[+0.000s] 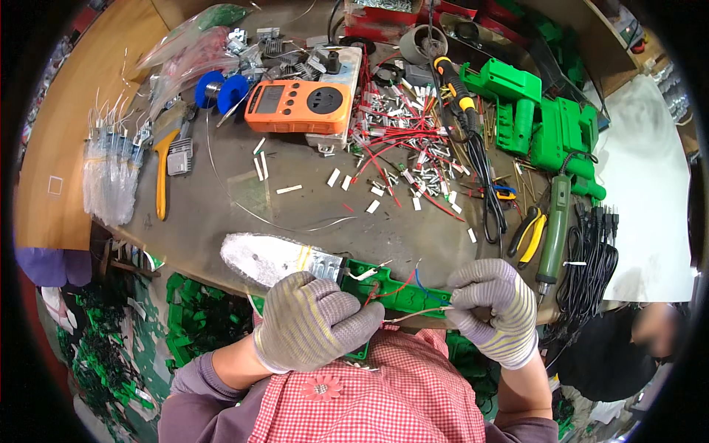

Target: Assemble internal components and wiring into a green plastic hardware housing using a soldering iron.

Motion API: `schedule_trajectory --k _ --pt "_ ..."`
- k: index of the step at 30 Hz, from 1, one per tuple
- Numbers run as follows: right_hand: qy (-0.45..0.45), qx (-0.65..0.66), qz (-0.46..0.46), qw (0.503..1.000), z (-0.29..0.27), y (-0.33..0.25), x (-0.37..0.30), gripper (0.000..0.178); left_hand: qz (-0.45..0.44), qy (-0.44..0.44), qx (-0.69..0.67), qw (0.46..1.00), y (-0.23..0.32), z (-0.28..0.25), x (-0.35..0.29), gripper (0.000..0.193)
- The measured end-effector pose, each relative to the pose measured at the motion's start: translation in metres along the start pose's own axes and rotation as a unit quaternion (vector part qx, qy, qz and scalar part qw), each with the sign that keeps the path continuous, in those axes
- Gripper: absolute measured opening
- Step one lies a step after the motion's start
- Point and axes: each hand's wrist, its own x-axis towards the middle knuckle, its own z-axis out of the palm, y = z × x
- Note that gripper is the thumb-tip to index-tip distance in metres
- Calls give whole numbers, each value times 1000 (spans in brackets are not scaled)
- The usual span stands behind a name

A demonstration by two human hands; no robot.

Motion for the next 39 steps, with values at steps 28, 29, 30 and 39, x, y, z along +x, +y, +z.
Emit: schedule_trajectory --k 28,29,30,39 --pt "-102 -44 -51 993 18 0 30 17 -61 -91 -10 994 0 2 8 13" --pt "-103 -45 -52 992 18 -2 30 17 -46 -55 -7 997 -2 7 6 18" --pt "-106 -35 -36 993 17 -5 30 17 -32 -19 -5 999 -3 10 5 25" --pt "-147 46 95 984 16 -26 32 16 -8 -69 -1 998 -1 2 9 20"
